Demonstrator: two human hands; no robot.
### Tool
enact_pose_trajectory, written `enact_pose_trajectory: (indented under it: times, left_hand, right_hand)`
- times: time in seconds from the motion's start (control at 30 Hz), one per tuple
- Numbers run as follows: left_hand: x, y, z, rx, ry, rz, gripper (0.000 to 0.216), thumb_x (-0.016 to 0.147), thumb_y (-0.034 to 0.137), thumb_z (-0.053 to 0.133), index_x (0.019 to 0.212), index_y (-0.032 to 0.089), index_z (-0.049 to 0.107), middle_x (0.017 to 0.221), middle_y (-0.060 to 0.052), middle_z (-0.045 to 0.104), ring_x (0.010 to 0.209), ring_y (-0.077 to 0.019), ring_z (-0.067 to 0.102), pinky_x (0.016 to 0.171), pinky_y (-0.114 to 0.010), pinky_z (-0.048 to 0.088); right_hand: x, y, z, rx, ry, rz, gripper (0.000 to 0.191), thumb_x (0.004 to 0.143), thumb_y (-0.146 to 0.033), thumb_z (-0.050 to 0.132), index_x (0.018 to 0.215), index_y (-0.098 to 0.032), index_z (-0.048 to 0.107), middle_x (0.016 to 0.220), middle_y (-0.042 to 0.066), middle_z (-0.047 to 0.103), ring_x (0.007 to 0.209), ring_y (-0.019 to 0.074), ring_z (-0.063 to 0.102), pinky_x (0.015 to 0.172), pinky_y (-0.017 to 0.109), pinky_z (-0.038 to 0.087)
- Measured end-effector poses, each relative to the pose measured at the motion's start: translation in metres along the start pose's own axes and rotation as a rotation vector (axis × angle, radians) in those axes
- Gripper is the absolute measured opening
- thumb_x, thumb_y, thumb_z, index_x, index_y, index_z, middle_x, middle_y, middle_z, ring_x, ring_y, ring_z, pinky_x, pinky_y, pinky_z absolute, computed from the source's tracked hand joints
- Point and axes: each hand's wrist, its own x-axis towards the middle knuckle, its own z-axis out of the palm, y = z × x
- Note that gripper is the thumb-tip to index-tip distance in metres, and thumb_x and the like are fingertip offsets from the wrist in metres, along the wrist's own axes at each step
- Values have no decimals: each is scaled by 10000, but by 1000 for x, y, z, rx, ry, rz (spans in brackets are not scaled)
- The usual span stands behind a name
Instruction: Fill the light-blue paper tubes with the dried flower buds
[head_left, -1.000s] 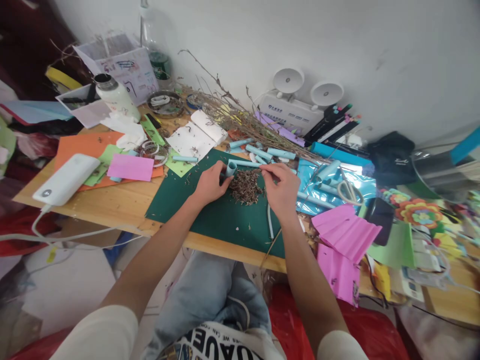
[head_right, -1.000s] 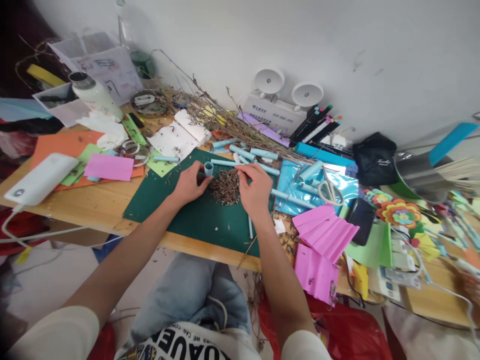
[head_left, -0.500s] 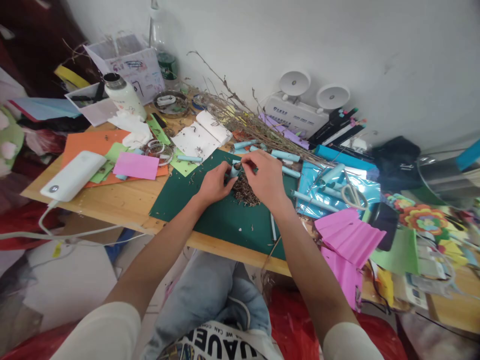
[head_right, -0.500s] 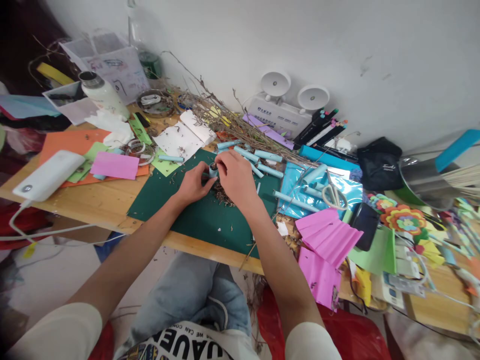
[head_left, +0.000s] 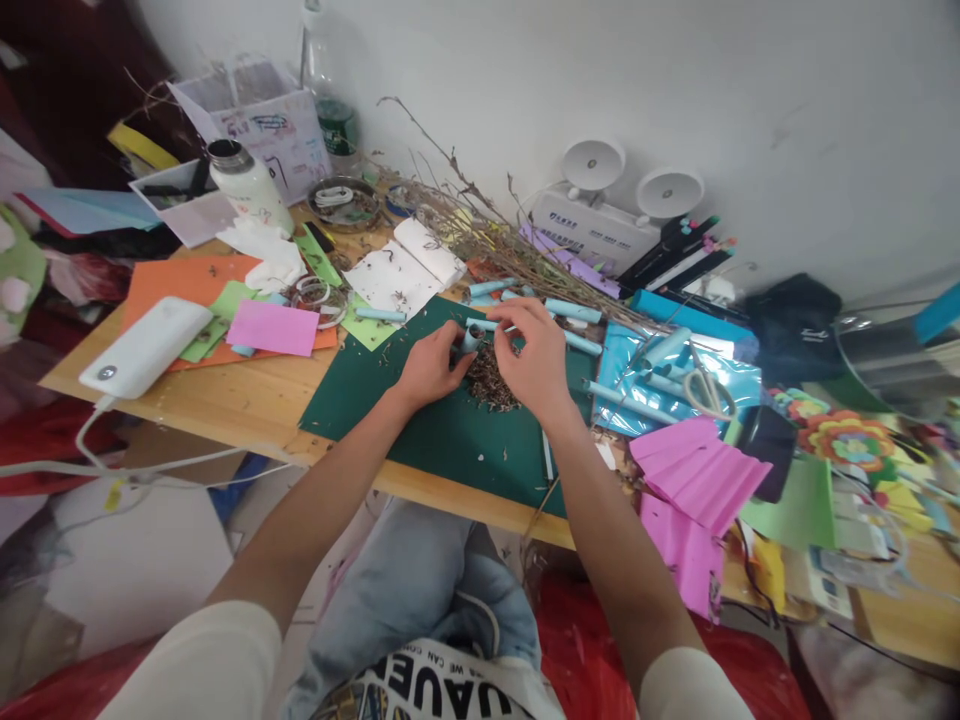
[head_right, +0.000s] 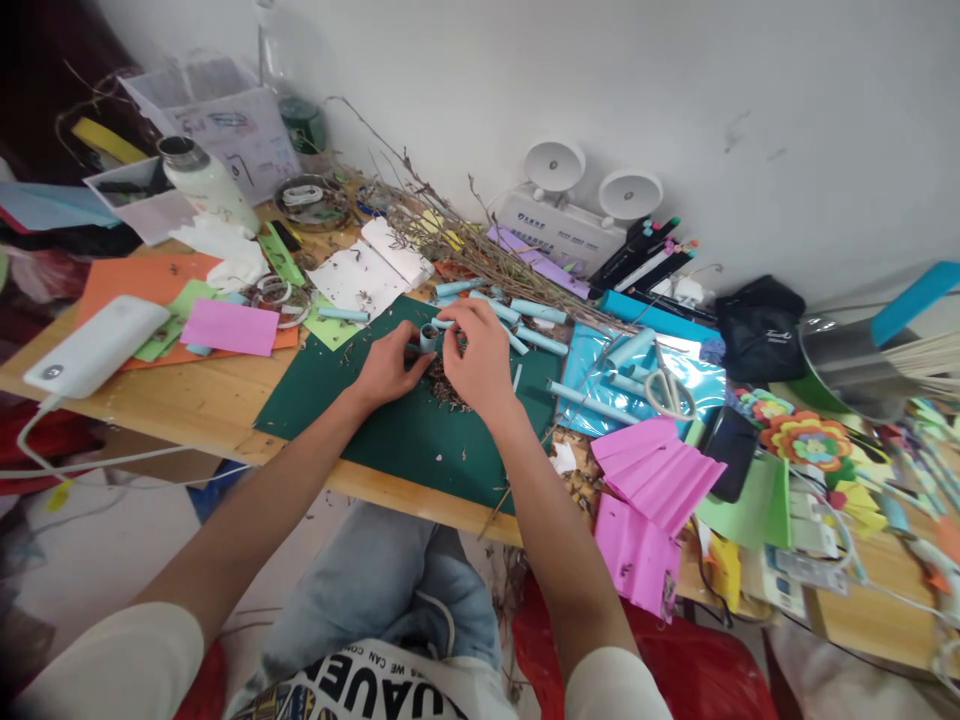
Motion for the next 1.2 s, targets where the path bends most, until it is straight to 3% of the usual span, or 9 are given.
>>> enact_pose_trajectory:
  times: [0.17, 0.27, 0.37, 0.47, 0.53, 0.6, 0.73, 0.87, 1.2]
  left_hand:
    - [0, 1, -1, 6, 11, 16, 182, 880, 321, 554, 974, 213, 443, 944, -51, 635, 822, -180, 650, 722, -301, 532]
    - [0, 1, -1, 10, 1, 3, 183, 880, 328, 557, 971, 216, 445, 948, -47, 639, 827, -179, 649, 724, -300, 529]
    - [-1, 0, 0, 23, -11, -20, 187, 884, 344, 560, 969, 218, 450, 957, -51, 652, 820, -185, 655, 718, -306, 524]
    - [-1, 0, 0, 39, -10, -41, 201, 879, 359, 572, 971, 219, 459, 954, -64, 664, 814, -204, 664, 711, -324, 520]
    - [-1, 0, 1, 40, -6, -46, 208, 874, 359, 579, 976, 218, 463, 955, -70, 669, 814, -212, 670, 715, -332, 520]
    - [-1, -1, 1, 38, -4, -43, 211, 874, 357, 579, 980, 214, 465, 961, -75, 670, 808, -210, 672, 722, -334, 522]
    - [-1, -1, 1, 35, -16, -37, 208, 878, 353, 571, 982, 208, 465, 967, -81, 669, 819, -214, 674, 725, -337, 524]
    - [0, 0, 0, 32, -9, -44, 215, 873, 355, 579, 974, 212, 454, 953, -74, 666, 801, -212, 670, 715, -340, 525]
    - [0, -1, 1, 19, -2, -48, 219, 867, 359, 590, 962, 216, 453, 954, -69, 667, 780, -197, 663, 714, -334, 528]
  right_hand:
    - [-4, -1, 3, -203, -159, -90, 318, 821, -69, 467, 995, -202, 698, 1257, 129, 554, 1112, 277, 538, 1011, 494, 443]
    - [-7, -2, -12, -139, -22, -76, 365, 832, -53, 421, 999, -226, 696, 1235, 105, 582, 1127, 253, 556, 1006, 453, 453]
    - [-16, 4, -27, -140, 132, 30, 340, 837, -63, 415, 937, -227, 695, 1069, 88, 639, 1043, 242, 601, 941, 418, 482]
    - [-34, 17, -27, -242, -92, 133, 227, 838, -142, 516, 948, -204, 705, 934, 75, 664, 829, 229, 623, 805, 387, 510]
    - [-46, 25, -18, -312, -252, 175, 231, 843, -225, 600, 1043, -182, 707, 970, 95, 681, 813, 238, 628, 784, 388, 512]
    - [-55, 31, -7, -365, -300, 191, 229, 866, -231, 592, 1049, -166, 713, 971, 114, 685, 841, 249, 637, 792, 390, 509]
    - [-59, 35, 0, -295, -197, 171, 222, 899, -166, 512, 943, -185, 730, 923, 95, 701, 844, 229, 652, 801, 362, 507]
    - [-56, 34, -10, -184, -24, 209, 200, 889, -208, 556, 981, -201, 733, 947, 70, 745, 823, 222, 674, 804, 370, 518]
    - [-47, 28, -19, -96, 154, 227, 160, 864, -242, 609, 851, -215, 767, 893, 57, 735, 806, 203, 675, 753, 355, 537]
